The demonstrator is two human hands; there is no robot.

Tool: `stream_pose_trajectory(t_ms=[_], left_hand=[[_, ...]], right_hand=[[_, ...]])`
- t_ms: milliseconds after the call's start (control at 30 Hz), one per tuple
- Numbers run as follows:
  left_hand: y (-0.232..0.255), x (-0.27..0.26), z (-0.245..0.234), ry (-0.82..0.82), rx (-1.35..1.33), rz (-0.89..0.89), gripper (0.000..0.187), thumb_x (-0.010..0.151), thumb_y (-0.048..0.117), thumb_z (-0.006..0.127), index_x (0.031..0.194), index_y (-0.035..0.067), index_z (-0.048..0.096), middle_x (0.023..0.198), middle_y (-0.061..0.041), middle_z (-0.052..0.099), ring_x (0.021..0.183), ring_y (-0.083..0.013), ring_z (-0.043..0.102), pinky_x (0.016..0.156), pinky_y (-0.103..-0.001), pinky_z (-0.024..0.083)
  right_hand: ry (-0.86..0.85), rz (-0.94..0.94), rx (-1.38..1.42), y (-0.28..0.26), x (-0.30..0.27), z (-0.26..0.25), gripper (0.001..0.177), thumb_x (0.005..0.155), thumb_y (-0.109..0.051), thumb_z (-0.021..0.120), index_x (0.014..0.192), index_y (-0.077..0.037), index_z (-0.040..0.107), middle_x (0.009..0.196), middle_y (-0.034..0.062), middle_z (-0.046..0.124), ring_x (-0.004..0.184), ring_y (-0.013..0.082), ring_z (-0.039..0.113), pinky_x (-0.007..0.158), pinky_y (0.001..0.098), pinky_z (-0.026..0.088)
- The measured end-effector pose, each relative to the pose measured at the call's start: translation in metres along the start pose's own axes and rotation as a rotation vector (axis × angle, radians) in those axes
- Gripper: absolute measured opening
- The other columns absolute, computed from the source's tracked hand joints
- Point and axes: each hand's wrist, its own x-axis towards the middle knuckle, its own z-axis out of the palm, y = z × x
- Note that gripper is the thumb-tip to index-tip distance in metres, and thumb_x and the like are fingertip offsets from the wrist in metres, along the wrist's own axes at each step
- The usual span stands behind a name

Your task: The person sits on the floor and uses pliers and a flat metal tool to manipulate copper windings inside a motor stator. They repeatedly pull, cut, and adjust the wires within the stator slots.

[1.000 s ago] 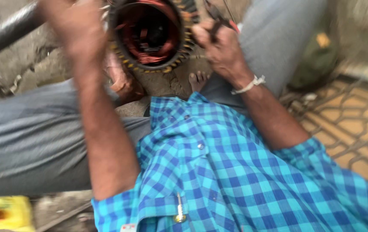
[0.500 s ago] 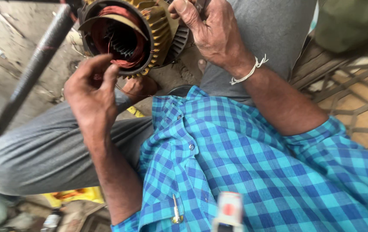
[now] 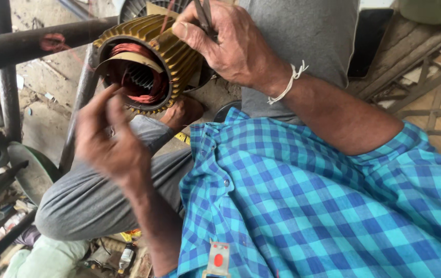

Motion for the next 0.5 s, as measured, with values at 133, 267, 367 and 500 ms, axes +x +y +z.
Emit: stream_pose_trajectory(t_ms=[133, 267, 367, 500], left_hand=[[-0.013, 0.014, 0.032, -0.253, -0.341, -0.413, 0.034, 0.11, 0.013, 0.055, 0.142, 0.003, 0.055, 0.126, -0.017, 0.073, 0.076, -0.0165, 0.075, 0.06, -0.024, 0.061], [-0.034, 0.013, 0.045, -0.323, -0.538, -0.499, 0.04, 0.111, 0.016, 0.048, 0.148, 0.003, 0.045, 0.129, -0.019, 0.07, 0.068, -0.0185, 0.078, 0.049, -0.025, 0.058], [-0.042, 0.012, 0.05, -0.264, -0.705, -0.516, 0.043, 0.111, 0.019, 0.046, 0.151, 0.004, 0.042, 0.126, -0.02, 0.072, 0.069, -0.0196, 0.081, 0.05, -0.025, 0.06], [-0.051, -0.002, 0.055, -0.12, -0.675, -0.372, 0.034, 0.111, 0.018, 0.046, 0.14, 0.0, 0.052, 0.121, -0.018, 0.069, 0.067, -0.0177, 0.082, 0.049, -0.025, 0.063]], right_hand=[[-0.131, 0.0, -0.033, 0.003, 0.014, 0.004, 0.042, 0.114, -0.037, 0.057, 0.094, -0.003, 0.071, 0.083, 0.0079, 0.068, 0.073, 0.0185, 0.068, 0.068, 0.036, 0.054], [-0.212, -0.157, -0.089, -0.005, 0.011, 0.003, 0.042, 0.119, -0.033, 0.052, 0.102, 0.001, 0.07, 0.093, 0.0094, 0.069, 0.084, 0.0204, 0.068, 0.078, 0.0359, 0.054], [-0.234, -0.245, -0.209, -0.02, 0.014, 0.009, 0.035, 0.12, -0.025, 0.051, 0.108, 0.003, 0.069, 0.1, 0.0123, 0.071, 0.096, 0.0234, 0.07, 0.086, 0.0376, 0.056], [-0.312, -0.176, -0.354, -0.049, 0.022, 0.019, 0.028, 0.117, -0.018, 0.053, 0.112, 0.005, 0.068, 0.101, 0.0133, 0.07, 0.091, 0.0223, 0.069, 0.081, 0.0348, 0.054]])
